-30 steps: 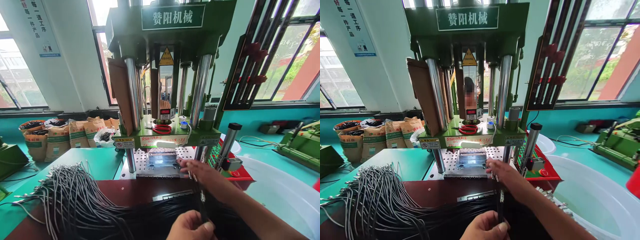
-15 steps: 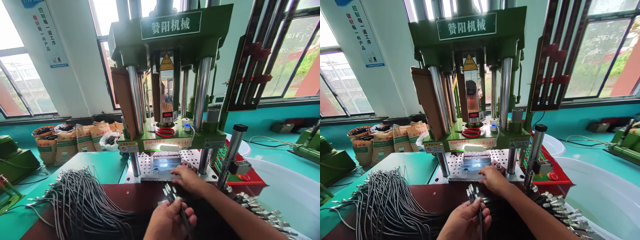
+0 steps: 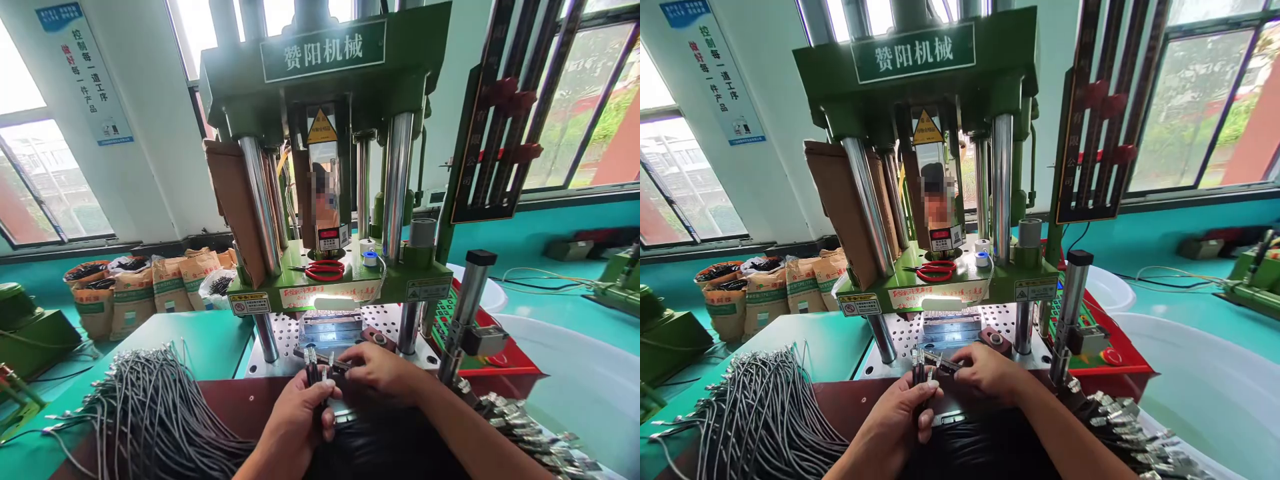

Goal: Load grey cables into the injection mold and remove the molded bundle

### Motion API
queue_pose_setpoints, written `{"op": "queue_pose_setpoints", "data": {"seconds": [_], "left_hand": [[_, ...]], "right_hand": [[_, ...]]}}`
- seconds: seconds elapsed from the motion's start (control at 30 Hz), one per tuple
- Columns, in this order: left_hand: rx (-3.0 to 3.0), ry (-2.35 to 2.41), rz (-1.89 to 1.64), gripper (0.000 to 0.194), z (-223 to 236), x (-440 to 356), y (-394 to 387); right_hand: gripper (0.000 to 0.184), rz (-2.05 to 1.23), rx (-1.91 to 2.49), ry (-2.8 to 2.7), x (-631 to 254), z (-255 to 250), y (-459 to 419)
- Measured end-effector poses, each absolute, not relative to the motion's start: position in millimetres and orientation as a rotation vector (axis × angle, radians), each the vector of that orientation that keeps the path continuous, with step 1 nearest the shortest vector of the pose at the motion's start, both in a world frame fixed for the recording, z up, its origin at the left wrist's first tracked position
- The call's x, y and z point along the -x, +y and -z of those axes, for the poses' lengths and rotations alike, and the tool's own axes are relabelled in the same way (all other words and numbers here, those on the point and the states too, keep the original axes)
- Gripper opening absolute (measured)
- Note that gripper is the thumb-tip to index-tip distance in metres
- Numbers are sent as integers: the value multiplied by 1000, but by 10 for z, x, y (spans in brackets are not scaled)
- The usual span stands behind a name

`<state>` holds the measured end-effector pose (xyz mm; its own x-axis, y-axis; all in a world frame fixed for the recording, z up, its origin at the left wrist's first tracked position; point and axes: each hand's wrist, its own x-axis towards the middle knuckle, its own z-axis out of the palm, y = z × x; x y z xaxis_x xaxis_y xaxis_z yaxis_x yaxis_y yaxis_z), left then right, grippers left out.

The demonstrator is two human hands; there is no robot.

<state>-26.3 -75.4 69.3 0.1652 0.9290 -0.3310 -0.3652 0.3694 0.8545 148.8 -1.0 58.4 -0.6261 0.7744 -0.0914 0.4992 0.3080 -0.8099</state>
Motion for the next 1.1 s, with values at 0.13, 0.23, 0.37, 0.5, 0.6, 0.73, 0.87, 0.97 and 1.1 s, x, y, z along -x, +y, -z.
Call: {"op": "queue_pose_setpoints", "data": {"seconds": [0.13, 0.23, 0.37, 0.5, 0.6, 0.73, 0.87, 0.97, 1.1], "left_hand": [[-764, 1123, -931, 30, -685, 239, -632], [-831, 1186, -850, 29, -674, 140, -495], [-852, 1142, -784, 27, -613, 1, -341], [-876, 1095, -773, 28, -546, -39, -311], [-888, 1094, -767, 29, -527, -28, -319], [-895, 1102, -761, 30, -505, -16, -313], [-897, 1075, -766, 30, -476, -14, -305], [-902, 1067, -767, 29, -466, -19, -308], [-951, 1024, -758, 26, -468, -27, -315]], "right_hand": [[44, -1626, 1031, -1607, -1500, -426, -81], [47, -1623, 982, -1348, -1495, -358, -67], [47, -1558, 991, -1217, -1506, -355, -27], [49, -1507, 1045, -1198, -1530, -361, -16], [47, -1500, 1054, -1245, -1537, -370, -36], [45, -1513, 1044, -1290, -1529, -384, -67], [46, -1520, 1045, -1306, -1520, -386, -72], [48, -1521, 1056, -1315, -1522, -392, -79], [50, -1516, 1092, -1349, -1524, -398, -98]]}}
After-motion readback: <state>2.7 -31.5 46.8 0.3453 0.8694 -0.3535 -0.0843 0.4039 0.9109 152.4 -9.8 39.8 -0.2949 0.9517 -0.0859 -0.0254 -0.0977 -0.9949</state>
